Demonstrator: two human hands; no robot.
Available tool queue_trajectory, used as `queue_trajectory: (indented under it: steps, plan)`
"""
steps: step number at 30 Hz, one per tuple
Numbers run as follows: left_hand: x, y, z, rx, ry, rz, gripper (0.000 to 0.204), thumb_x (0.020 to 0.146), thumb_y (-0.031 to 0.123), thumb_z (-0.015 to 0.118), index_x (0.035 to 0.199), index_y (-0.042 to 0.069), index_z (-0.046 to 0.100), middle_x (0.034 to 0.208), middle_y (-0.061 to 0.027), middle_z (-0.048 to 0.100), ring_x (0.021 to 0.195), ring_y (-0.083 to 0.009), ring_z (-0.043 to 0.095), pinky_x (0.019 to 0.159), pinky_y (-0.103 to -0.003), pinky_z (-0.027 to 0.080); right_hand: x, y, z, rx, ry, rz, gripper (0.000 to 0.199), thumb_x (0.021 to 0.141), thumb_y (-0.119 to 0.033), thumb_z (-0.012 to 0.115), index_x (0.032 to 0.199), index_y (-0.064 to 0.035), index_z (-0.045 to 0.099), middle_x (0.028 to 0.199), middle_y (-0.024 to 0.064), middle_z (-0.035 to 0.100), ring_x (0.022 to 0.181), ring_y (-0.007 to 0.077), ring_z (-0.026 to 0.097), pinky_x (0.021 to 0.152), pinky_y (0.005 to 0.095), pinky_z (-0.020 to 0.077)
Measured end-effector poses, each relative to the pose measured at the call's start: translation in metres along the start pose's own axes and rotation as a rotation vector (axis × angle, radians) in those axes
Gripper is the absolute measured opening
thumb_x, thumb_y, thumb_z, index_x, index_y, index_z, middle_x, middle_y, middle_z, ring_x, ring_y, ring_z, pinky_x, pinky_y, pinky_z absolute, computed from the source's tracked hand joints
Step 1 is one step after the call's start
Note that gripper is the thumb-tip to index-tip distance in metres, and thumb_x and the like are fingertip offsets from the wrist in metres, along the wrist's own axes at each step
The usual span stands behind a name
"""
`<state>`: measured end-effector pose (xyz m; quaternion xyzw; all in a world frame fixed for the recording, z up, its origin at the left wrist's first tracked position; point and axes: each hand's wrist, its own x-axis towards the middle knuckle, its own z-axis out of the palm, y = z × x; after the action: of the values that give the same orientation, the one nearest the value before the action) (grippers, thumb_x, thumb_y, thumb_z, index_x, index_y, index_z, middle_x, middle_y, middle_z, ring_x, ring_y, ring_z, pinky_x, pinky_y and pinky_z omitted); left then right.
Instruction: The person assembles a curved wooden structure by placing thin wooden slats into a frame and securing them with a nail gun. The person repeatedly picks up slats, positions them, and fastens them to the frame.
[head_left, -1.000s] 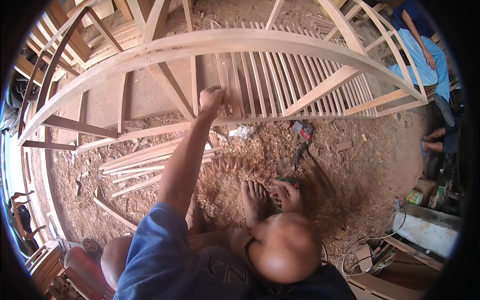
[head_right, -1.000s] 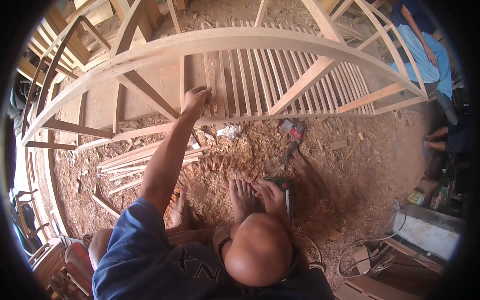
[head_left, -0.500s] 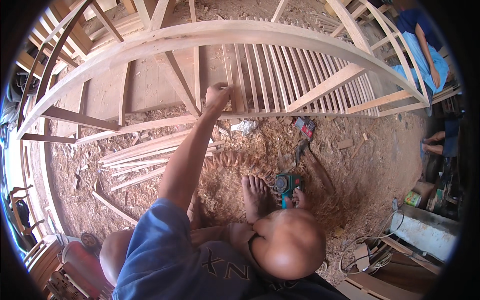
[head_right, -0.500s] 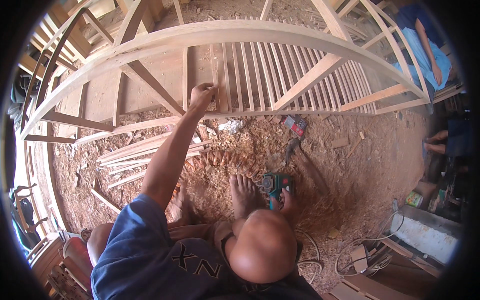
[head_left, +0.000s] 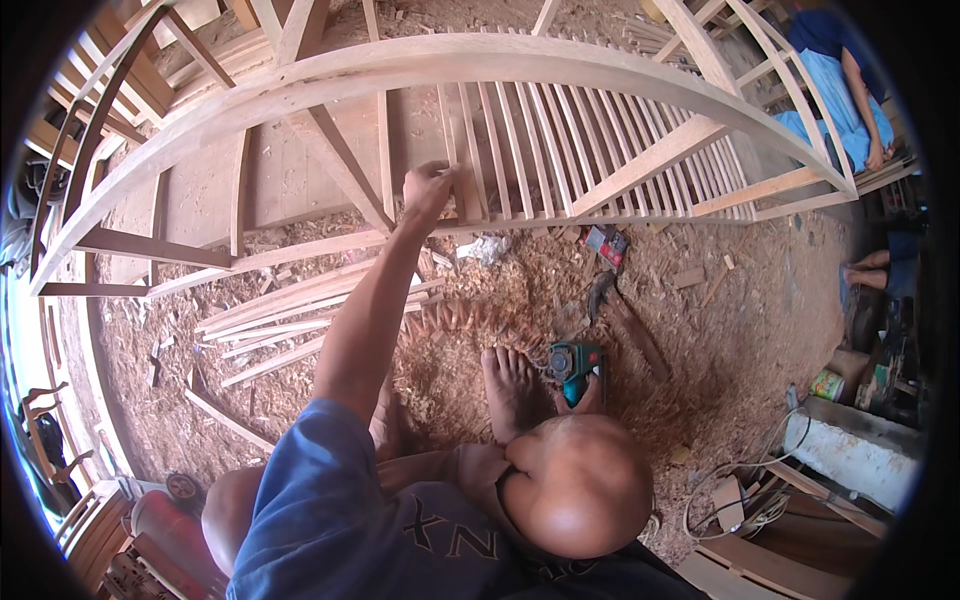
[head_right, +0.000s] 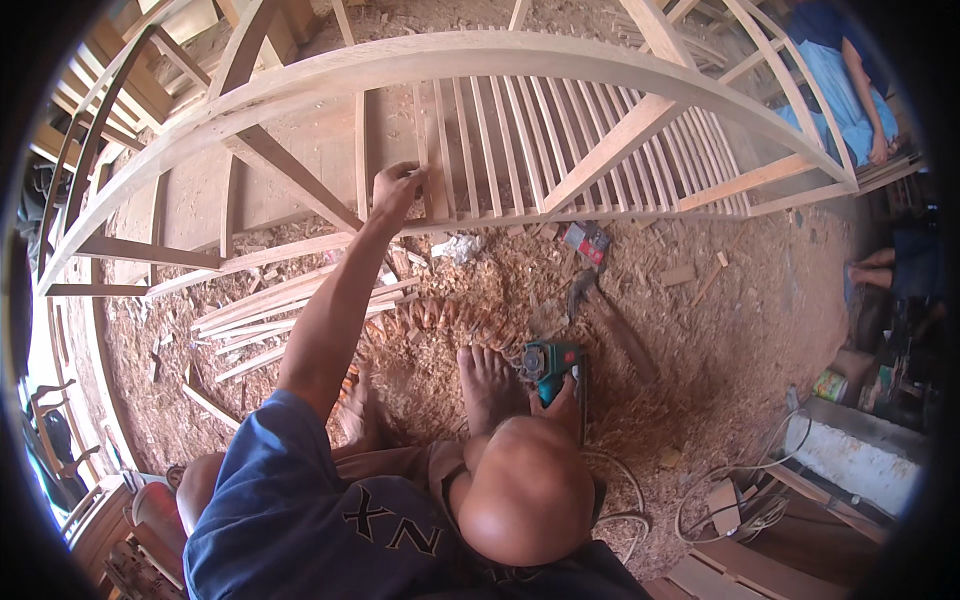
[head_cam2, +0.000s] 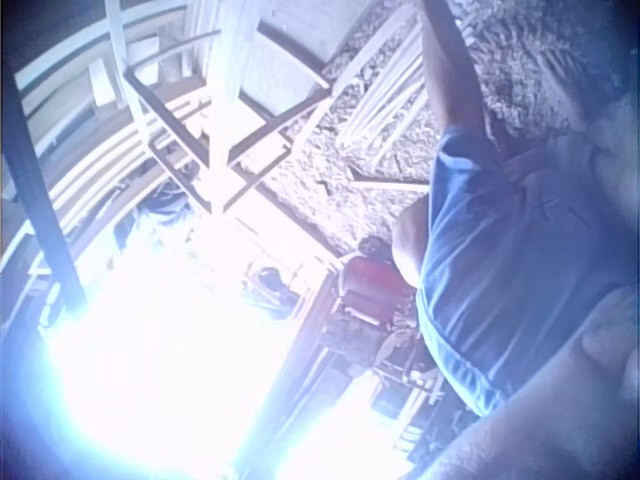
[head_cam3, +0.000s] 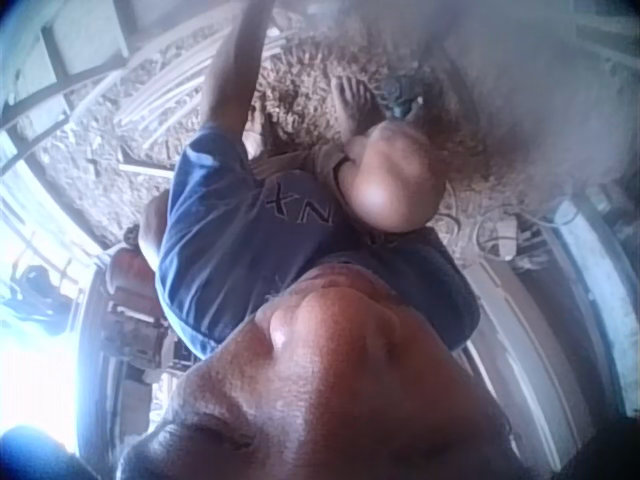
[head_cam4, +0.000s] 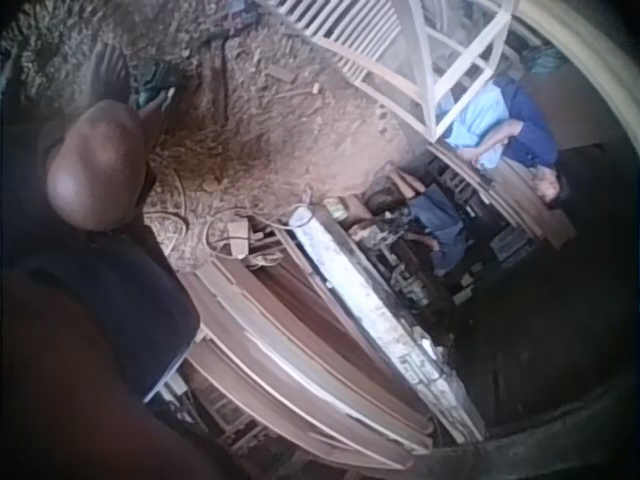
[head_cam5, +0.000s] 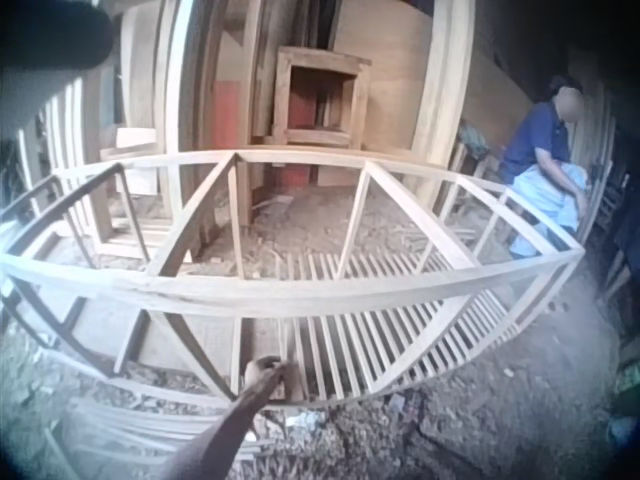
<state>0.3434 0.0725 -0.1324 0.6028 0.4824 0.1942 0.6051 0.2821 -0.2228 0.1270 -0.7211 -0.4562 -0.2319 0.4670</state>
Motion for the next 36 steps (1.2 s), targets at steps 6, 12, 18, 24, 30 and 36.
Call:
queue_trajectory:
  steps: [6,12,18,24,30,36]
  plan:
    - [0.003,-0.007,-0.001,0.023,0.009,0.027,0.040,0.090,0.030,0.077,0.111,-0.003,0.073,0.088,-0.0065,0.074,0.077,-0.0116,0.067,0.072,-0.027,0.054,-0.032,0.011,-0.006,-0.113,0.039,-0.007,0.017,0.063,-0.007,0.078,0.062,-0.0024,0.061,0.056,0.0084,0.059,0.052,0.0271,0.062,0.055,0.0387,0.0528]
    - [0.002,-0.004,0.001,0.032,0.021,0.003,0.039,0.090,0.030,0.077,0.109,-0.003,0.073,0.089,-0.0065,0.074,0.075,-0.0113,0.066,0.069,-0.028,0.054,0.010,-0.001,-0.009,-0.079,-0.176,-0.043,0.018,0.066,-0.007,0.079,0.063,-0.0022,0.062,0.056,0.0060,0.059,0.053,0.0268,0.062,0.055,0.0374,0.0526]
    - [-0.001,0.000,0.000,-0.010,0.014,-0.006,0.038,0.090,0.030,0.077,0.109,-0.003,0.073,0.088,-0.0069,0.074,0.074,-0.0116,0.066,0.067,-0.029,0.055,0.035,-0.016,-0.009,-0.039,-0.232,-0.067,0.024,0.070,-0.014,0.085,0.063,-0.0059,0.064,0.056,0.0032,0.059,0.053,0.0225,0.063,0.058,0.0362,0.0532]
    - [-0.001,-0.001,0.001,-0.026,0.015,0.004,0.039,0.090,0.028,0.077,0.109,-0.005,0.072,0.088,-0.0076,0.073,0.076,-0.0119,0.067,0.068,-0.029,0.055,0.033,-0.023,-0.015,-0.179,-0.397,0.060,0.026,0.067,-0.027,0.089,0.063,-0.0115,0.069,0.059,0.0026,0.062,0.058,0.0226,0.064,0.077,0.0431,0.0550]
    - [-0.004,0.003,0.000,-0.043,0.024,-0.015,0.038,0.089,0.027,0.077,0.110,-0.004,0.073,0.085,-0.0070,0.073,0.072,-0.0120,0.067,0.067,-0.029,0.055,0.030,-0.003,-0.048,-0.140,-0.935,0.113,0.023,0.066,-0.040,0.085,0.072,-0.0201,0.076,0.067,-0.0022,0.068,0.070,0.0213,0.068,0.098,0.0462,0.0469]
    - [-0.005,0.003,0.001,0.018,0.063,0.023,0.039,0.086,0.032,0.079,0.106,-0.002,0.076,0.084,-0.0071,0.074,0.072,-0.0114,0.067,0.067,-0.029,0.054,0.026,0.005,-0.047,-0.121,-0.988,0.108,0.022,0.071,-0.035,0.081,0.075,-0.0144,0.073,0.068,0.0017,0.068,0.068,0.0211,0.067,0.089,0.0432,0.0486]
